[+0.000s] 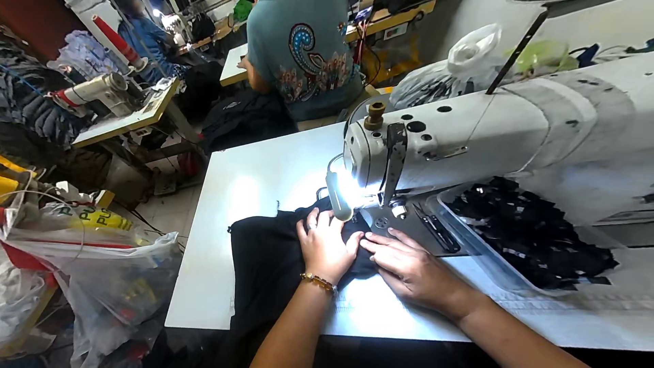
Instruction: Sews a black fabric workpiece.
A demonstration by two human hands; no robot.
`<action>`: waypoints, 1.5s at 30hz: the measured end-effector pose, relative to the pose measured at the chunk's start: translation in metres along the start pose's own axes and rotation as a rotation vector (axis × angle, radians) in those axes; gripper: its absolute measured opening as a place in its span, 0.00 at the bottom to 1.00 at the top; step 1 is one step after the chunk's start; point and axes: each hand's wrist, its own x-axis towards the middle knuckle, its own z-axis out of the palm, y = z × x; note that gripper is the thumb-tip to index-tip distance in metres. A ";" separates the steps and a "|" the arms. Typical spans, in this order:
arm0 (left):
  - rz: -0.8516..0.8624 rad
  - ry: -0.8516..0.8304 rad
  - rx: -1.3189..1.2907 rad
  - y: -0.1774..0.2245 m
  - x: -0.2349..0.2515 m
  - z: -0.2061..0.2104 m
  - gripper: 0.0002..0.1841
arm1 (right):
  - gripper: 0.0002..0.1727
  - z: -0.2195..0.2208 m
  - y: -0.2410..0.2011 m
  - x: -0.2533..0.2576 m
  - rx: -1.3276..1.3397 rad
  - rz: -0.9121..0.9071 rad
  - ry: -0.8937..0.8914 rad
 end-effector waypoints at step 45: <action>0.000 -0.026 -0.004 0.001 -0.002 -0.004 0.26 | 0.16 -0.004 0.000 0.007 0.009 0.000 -0.020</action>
